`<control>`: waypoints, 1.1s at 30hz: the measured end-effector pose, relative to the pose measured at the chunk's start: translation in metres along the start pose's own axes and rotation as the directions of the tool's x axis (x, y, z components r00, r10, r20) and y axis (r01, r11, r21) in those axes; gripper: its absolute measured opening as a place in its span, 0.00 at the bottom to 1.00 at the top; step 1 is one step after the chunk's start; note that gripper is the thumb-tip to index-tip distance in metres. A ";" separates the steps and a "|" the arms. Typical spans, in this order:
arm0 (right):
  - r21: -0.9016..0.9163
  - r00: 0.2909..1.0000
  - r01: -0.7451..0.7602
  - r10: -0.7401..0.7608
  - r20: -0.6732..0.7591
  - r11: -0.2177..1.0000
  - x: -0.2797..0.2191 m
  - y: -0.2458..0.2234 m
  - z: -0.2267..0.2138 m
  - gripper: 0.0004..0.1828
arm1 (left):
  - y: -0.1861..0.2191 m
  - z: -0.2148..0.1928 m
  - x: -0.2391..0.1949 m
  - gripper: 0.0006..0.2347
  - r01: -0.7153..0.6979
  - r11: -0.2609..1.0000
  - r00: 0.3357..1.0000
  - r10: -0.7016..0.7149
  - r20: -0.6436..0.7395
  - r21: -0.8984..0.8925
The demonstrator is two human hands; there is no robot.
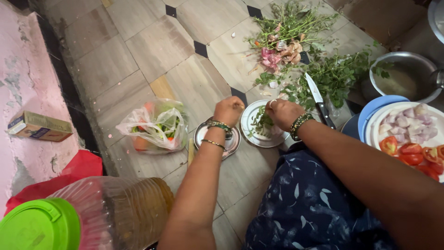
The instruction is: The person cuts a tomato and onion by hand, peels garlic cloves, and removes leaves from sprigs of curry leaves.
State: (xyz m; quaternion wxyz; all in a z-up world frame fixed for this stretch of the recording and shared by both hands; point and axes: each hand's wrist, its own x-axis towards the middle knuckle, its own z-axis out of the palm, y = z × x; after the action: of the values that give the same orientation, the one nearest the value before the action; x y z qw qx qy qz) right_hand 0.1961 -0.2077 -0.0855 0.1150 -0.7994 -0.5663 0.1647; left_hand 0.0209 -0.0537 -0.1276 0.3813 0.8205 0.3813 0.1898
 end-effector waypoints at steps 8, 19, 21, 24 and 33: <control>0.086 0.984 0.178 -0.176 -0.031 0.980 -0.006 -0.026 -0.023 0.14 | 0.000 -0.022 0.003 0.02 0.112 0.970 0.981 -0.143 -0.132 -0.216; 0.013 0.913 0.402 -0.400 -0.079 0.916 -0.017 -0.057 -0.031 0.13 | 0.011 -0.008 0.015 0.02 0.130 0.974 0.973 -0.160 -0.163 -0.184; -0.091 0.881 0.445 -0.453 -0.133 0.891 -0.014 -0.052 -0.028 0.09 | 0.010 -0.007 0.017 0.02 0.155 0.973 0.971 -0.182 -0.156 -0.170; -0.046 0.936 0.339 -0.342 -0.081 0.940 -0.013 -0.051 -0.028 0.10 | 0.000 -0.007 0.021 0.02 0.053 0.985 0.952 -0.100 -0.290 -0.166; 0.056 0.994 0.107 -0.105 -0.041 0.993 -0.017 -0.041 -0.025 0.15 | -0.051 -0.025 0.036 0.02 0.022 0.992 0.837 -0.086 -0.541 -0.124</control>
State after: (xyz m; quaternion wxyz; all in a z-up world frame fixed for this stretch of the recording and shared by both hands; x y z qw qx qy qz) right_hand 0.1654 -0.2096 -0.0449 0.1573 -0.7674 -0.6008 0.1594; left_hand 0.0041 0.0070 -0.1507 0.3079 0.6986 0.4859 0.4255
